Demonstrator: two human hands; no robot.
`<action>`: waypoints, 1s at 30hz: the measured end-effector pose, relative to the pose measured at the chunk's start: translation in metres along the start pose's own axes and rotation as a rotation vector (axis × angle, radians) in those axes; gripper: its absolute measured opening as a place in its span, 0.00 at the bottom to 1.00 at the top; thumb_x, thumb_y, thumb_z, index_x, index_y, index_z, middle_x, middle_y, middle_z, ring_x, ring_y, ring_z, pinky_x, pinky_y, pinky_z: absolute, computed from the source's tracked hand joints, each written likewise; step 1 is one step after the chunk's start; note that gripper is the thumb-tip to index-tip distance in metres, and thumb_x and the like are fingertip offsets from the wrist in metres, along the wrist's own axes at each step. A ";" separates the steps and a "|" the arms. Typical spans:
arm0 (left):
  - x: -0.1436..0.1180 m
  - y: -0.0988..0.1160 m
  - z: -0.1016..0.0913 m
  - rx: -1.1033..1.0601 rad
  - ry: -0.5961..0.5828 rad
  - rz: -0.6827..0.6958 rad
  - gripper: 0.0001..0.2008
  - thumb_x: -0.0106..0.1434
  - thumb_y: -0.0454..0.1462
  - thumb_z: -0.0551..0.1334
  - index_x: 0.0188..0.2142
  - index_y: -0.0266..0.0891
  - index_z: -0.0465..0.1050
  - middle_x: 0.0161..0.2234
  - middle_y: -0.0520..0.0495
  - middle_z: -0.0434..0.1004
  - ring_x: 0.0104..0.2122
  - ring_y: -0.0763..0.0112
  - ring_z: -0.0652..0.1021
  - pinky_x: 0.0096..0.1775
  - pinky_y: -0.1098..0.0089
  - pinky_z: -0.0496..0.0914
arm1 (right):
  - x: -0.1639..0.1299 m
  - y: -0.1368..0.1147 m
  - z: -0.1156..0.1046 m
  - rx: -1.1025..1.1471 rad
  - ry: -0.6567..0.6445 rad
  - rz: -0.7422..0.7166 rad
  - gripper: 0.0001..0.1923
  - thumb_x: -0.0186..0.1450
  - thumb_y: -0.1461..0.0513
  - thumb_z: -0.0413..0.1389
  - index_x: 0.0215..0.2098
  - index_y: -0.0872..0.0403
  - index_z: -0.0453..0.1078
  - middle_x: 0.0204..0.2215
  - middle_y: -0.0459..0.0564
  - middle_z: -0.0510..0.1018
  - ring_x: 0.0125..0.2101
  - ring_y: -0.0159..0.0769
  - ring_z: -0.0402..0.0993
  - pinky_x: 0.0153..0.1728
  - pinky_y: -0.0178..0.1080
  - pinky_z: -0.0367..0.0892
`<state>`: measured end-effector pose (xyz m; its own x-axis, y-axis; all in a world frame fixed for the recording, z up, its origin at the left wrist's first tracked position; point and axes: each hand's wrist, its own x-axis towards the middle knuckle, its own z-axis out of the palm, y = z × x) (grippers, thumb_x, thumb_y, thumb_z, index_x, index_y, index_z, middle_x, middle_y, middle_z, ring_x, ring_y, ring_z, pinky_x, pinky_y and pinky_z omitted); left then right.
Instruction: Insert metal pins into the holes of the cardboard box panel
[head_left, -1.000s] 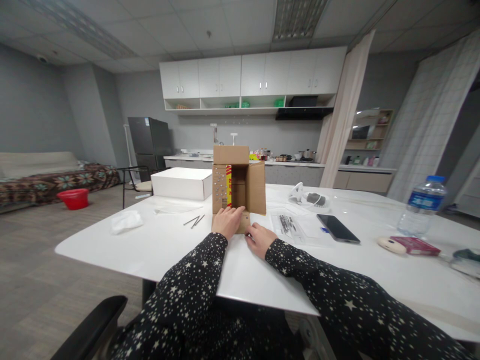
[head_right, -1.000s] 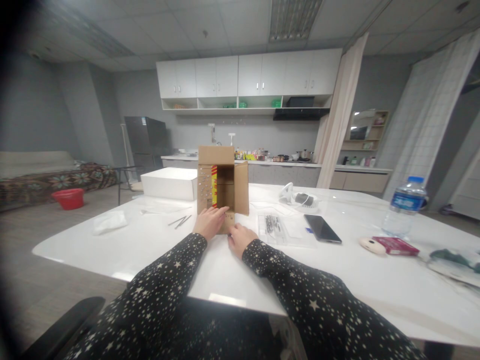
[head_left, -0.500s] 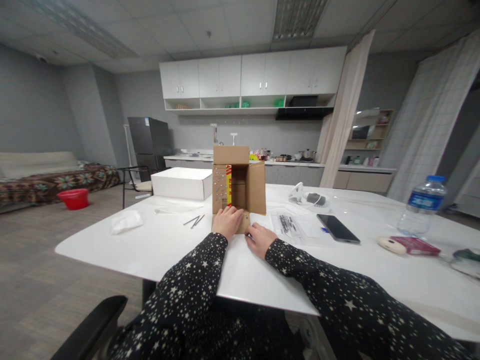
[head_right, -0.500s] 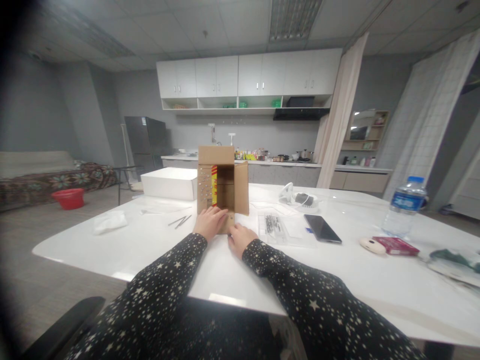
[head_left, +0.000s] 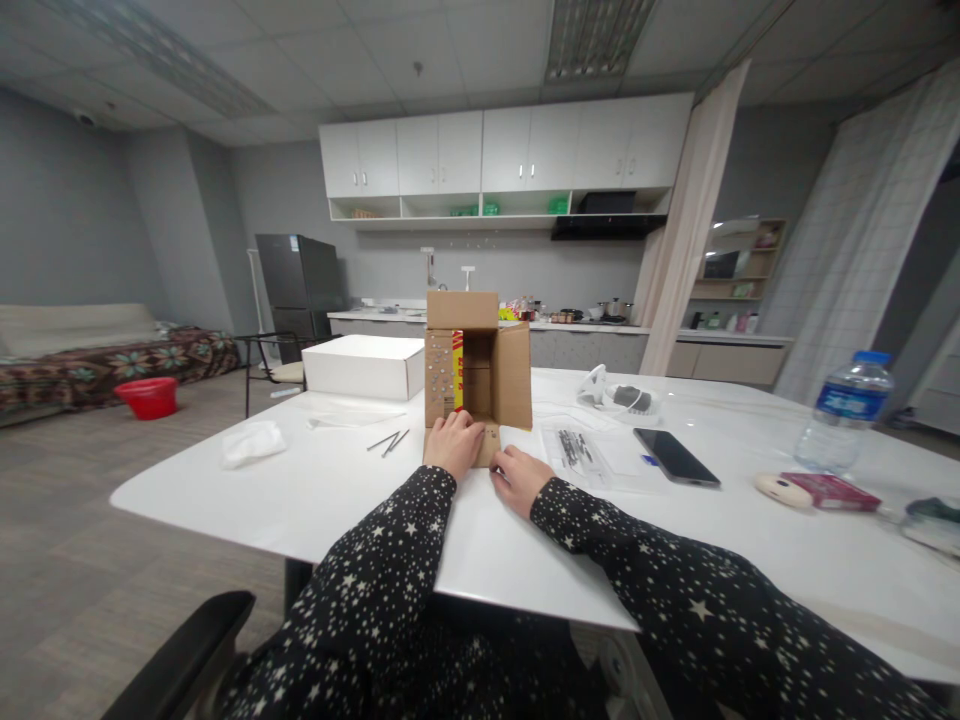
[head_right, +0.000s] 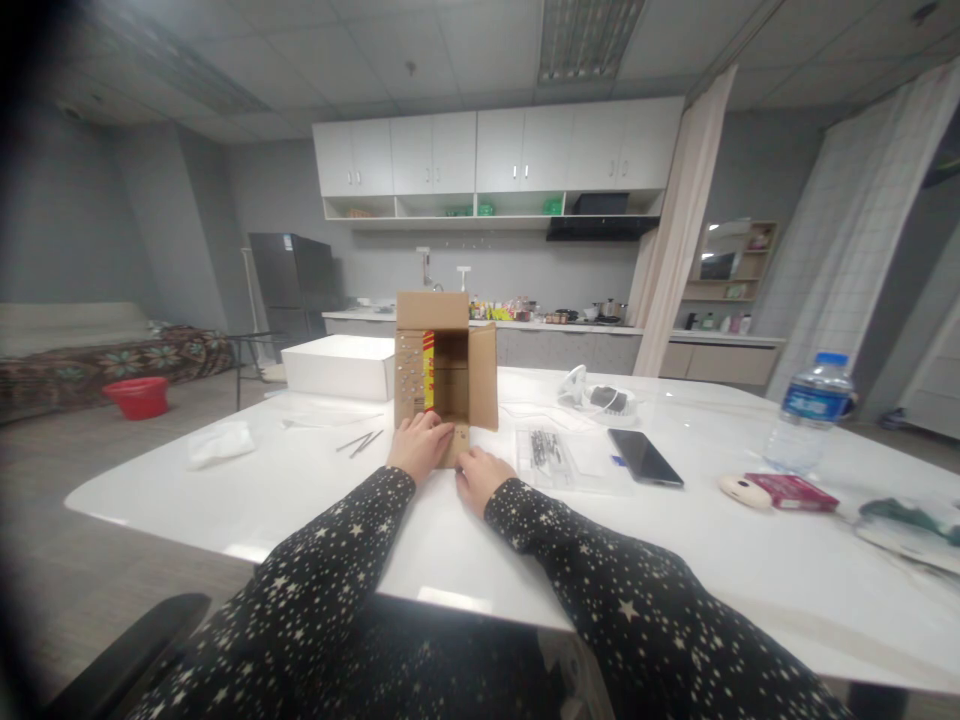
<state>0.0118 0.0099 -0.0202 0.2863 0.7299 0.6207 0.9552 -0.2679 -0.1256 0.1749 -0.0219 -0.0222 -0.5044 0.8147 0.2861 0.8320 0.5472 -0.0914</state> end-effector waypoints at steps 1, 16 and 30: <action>0.000 0.000 0.000 -0.003 0.001 0.000 0.14 0.68 0.40 0.50 0.44 0.43 0.73 0.41 0.44 0.71 0.43 0.62 0.69 0.42 0.62 0.60 | 0.000 0.000 0.000 0.000 -0.001 0.001 0.11 0.66 0.61 0.46 0.42 0.53 0.69 0.40 0.51 0.71 0.38 0.35 0.70 0.36 0.36 0.59; 0.001 0.001 -0.005 -0.029 0.057 0.028 0.09 0.67 0.36 0.51 0.41 0.41 0.70 0.39 0.46 0.75 0.43 0.63 0.71 0.41 0.62 0.60 | 0.002 0.002 0.003 -0.007 -0.001 0.001 0.12 0.66 0.60 0.46 0.42 0.53 0.69 0.40 0.52 0.71 0.38 0.35 0.71 0.36 0.36 0.59; 0.000 -0.001 0.000 -0.039 0.030 0.010 0.10 0.67 0.36 0.51 0.39 0.40 0.71 0.40 0.43 0.74 0.44 0.62 0.70 0.43 0.61 0.61 | 0.001 0.001 0.002 -0.015 -0.003 -0.006 0.11 0.67 0.60 0.47 0.42 0.53 0.69 0.40 0.51 0.71 0.38 0.35 0.71 0.36 0.35 0.60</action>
<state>0.0110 0.0099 -0.0200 0.2932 0.7082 0.6422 0.9485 -0.2998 -0.1025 0.1752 -0.0204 -0.0238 -0.5101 0.8119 0.2838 0.8323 0.5492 -0.0754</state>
